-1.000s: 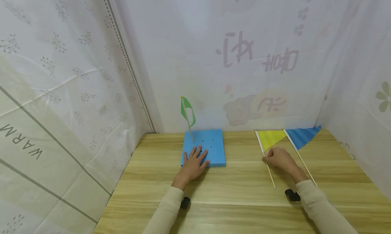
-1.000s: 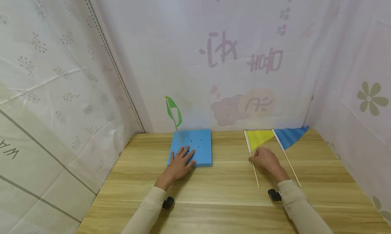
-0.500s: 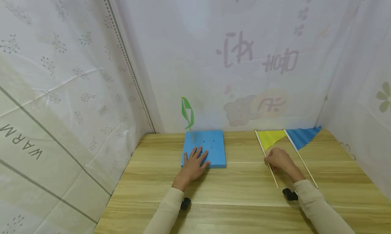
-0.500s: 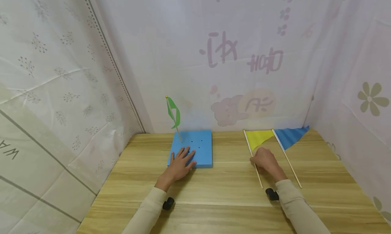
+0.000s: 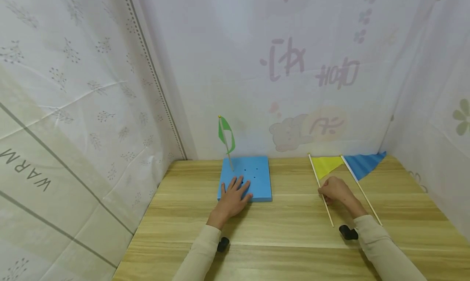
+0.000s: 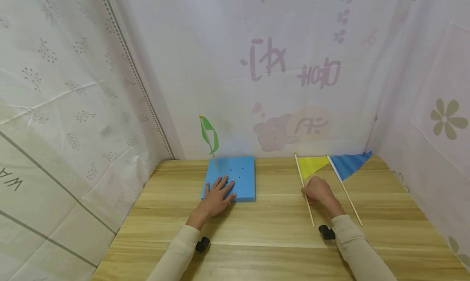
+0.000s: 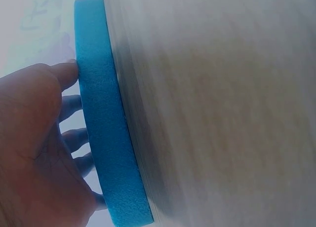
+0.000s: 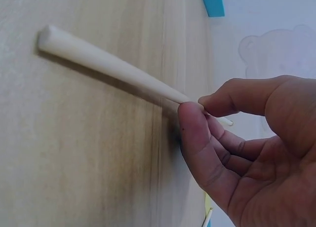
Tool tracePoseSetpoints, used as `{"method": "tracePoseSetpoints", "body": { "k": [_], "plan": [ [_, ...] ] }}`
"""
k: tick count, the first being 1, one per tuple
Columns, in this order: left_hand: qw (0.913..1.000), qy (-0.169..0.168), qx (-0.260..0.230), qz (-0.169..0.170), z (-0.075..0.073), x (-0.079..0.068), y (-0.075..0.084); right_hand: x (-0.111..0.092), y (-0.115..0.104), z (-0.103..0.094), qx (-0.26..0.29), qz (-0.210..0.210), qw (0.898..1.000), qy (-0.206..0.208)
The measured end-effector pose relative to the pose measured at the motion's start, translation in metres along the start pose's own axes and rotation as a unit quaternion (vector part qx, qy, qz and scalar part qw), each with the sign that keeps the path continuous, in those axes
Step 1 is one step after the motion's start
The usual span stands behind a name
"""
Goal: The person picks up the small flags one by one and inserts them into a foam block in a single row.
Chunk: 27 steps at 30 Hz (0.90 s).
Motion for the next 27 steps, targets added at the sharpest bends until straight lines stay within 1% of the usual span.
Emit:
{"method": "tracePoseSetpoints", "body": {
  "k": [11,18,24,27],
  "plan": [
    [1.0,0.0,-0.006,-0.002,0.0,0.0,0.001,0.002,-0.007,-0.009,-0.015,-0.009,1.0,0.011],
    [1.0,-0.002,-0.005,-0.004,-0.001,0.0,0.002,0.001,-0.014,-0.014,0.006,-0.001,1.0,0.011],
    [1.0,-0.002,-0.008,-0.005,0.0,0.0,0.001,-0.001,-0.02,-0.018,0.018,-0.013,0.999,0.028],
    [0.9999,-0.001,-0.009,-0.006,-0.001,-0.001,0.001,-0.001,-0.023,-0.02,0.033,-0.018,0.999,0.036]
  ]
}}
Point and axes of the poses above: each hand's wrist, its own x-axis towards the middle knuckle, its own z-axis out of the palm, y = z × x, the point moved 2 cm from there along x, towards the middle knuckle, and after that the axes turned 13 degrees about -z, right-handed, at the moved point
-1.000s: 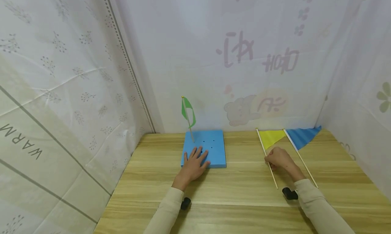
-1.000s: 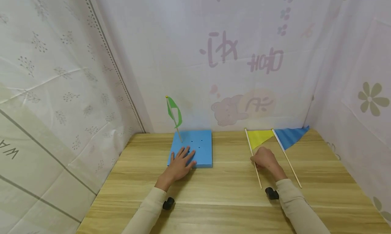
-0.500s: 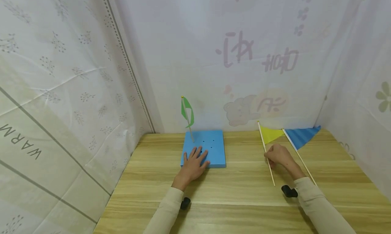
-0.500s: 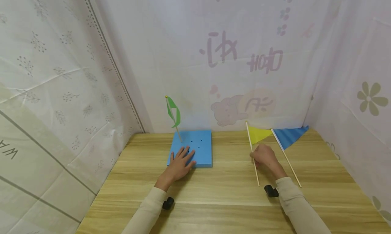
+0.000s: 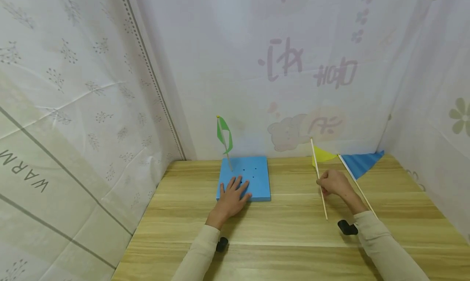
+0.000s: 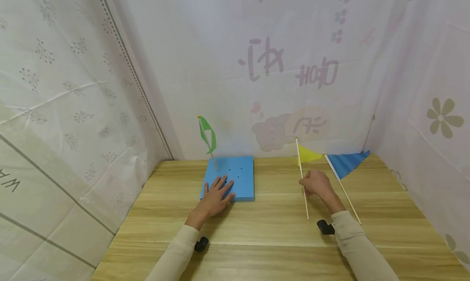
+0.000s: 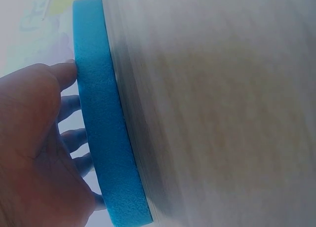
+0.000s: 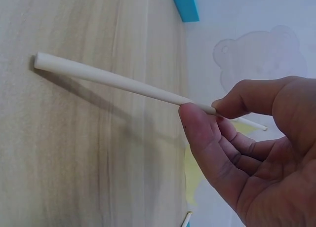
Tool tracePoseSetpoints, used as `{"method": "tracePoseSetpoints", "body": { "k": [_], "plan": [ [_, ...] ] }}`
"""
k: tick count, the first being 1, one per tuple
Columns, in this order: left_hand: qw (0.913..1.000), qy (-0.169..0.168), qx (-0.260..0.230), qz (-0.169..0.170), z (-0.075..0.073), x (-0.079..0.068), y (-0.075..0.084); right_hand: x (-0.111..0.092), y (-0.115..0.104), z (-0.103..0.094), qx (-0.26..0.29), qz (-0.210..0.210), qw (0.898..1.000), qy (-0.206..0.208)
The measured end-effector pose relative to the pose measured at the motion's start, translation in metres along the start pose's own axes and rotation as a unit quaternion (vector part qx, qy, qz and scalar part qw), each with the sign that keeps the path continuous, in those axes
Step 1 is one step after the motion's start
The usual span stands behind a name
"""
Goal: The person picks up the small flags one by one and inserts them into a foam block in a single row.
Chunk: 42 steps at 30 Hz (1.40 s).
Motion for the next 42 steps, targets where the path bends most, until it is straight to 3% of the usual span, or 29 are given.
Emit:
{"method": "tracePoseSetpoints", "body": {
  "k": [8,42],
  "plan": [
    [1.0,0.001,-0.006,0.003,-0.001,0.001,-0.001,0.002,-0.008,-0.002,0.043,-0.004,0.999,0.009],
    [1.0,-0.003,-0.006,0.004,0.0,0.002,-0.001,0.03,-0.045,0.003,0.058,-0.05,0.994,0.083]
  ]
}}
Point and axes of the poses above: each hand's wrist, its own x-axis towards the middle knuckle, its own z-axis out of the palm, y = z × x, the point moved 2 cm from there along x, towards the middle knuckle, and after that the axes turned 13 degrees about -z, right-handed, at the moved point
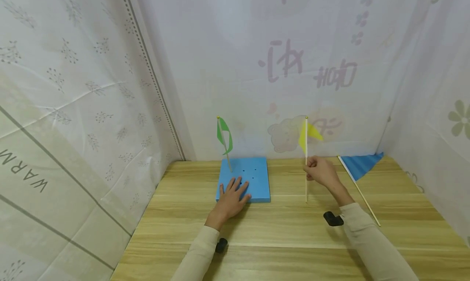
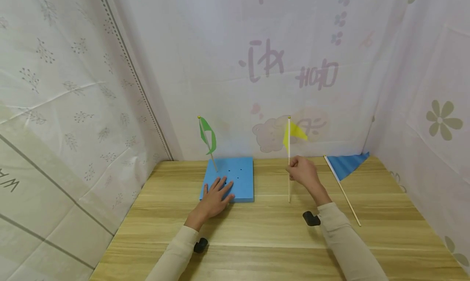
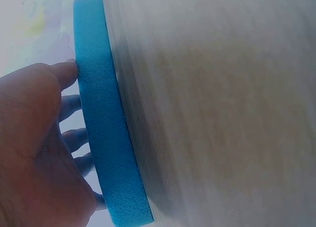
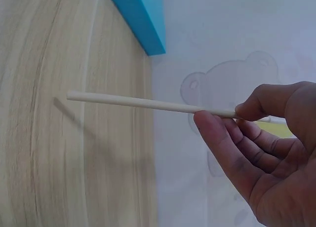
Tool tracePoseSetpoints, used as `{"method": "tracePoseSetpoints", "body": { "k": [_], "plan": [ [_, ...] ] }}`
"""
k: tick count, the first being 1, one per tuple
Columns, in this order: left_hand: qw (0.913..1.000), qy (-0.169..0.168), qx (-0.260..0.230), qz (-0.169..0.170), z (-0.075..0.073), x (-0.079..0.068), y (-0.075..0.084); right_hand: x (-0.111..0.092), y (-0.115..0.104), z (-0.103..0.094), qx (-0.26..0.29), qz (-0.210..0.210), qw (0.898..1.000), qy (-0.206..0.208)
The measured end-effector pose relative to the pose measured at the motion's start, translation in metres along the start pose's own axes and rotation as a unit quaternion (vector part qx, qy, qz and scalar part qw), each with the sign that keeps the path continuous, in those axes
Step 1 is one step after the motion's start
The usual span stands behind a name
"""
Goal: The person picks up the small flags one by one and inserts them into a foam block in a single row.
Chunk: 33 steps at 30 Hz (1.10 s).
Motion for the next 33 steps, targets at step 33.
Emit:
{"method": "tracePoseSetpoints", "body": {
  "k": [33],
  "plan": [
    [1.0,0.006,-0.004,0.004,0.001,0.0,0.0,0.031,-0.031,0.021,0.003,-0.049,0.999,0.024]
  ]
}}
Point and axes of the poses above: each hand's wrist, its own x-axis towards the middle knuckle, its own z-axis out of the palm, y = z × x, the point moved 2 cm from there along x, towards the middle knuckle, and after that the axes turned 13 degrees about -z, right-handed, at the moved point
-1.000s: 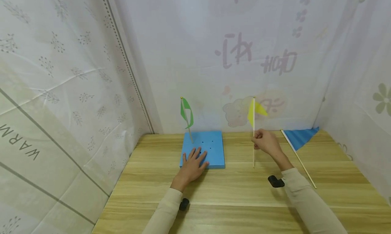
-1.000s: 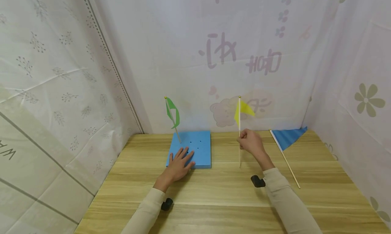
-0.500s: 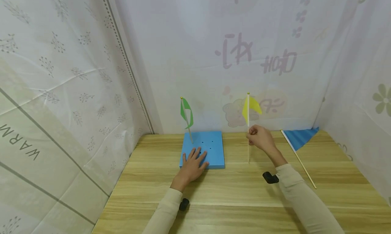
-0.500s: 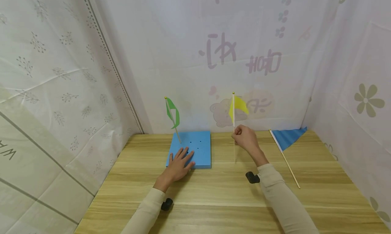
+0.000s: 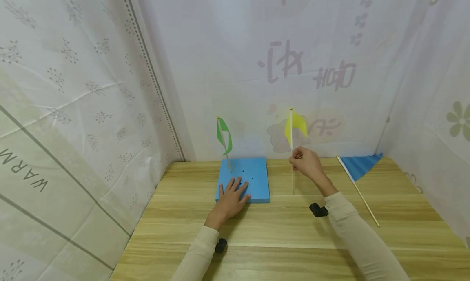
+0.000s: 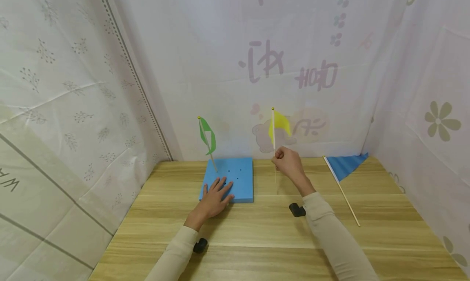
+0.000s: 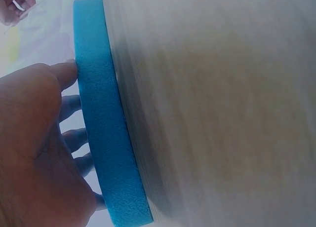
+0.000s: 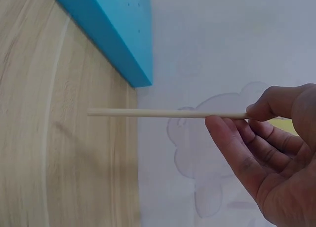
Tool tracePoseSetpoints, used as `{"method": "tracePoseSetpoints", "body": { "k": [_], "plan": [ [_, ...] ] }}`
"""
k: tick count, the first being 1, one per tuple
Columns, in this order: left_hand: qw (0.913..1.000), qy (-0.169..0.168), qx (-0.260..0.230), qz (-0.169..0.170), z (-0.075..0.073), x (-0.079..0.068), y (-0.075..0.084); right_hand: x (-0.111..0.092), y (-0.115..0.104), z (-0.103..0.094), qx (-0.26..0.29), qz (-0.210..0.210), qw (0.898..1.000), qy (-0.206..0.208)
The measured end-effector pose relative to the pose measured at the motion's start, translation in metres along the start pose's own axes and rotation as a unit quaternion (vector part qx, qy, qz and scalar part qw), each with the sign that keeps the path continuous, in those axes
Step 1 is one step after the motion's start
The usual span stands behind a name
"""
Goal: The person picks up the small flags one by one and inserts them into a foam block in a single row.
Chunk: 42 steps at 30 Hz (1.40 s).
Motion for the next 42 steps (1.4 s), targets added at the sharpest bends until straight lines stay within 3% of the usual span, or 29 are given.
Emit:
{"method": "tracePoseSetpoints", "body": {
  "k": [18,42],
  "plan": [
    [1.0,0.001,-0.002,0.006,0.0,0.0,-0.001,0.029,-0.024,0.028,0.02,-0.009,1.0,-0.008],
    [0.9999,-0.003,0.009,-0.006,-0.002,-0.001,0.001,0.057,-0.071,0.071,-0.012,-0.067,0.998,-0.015]
  ]
}}
Point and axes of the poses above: each hand's wrist, its own x-axis towards the middle knuckle, its own z-axis out of the palm, y = z × x, the point moved 2 cm from there along x, towards the middle knuckle, and after that the axes turned 13 degrees about -z, right-handed, at the moved point
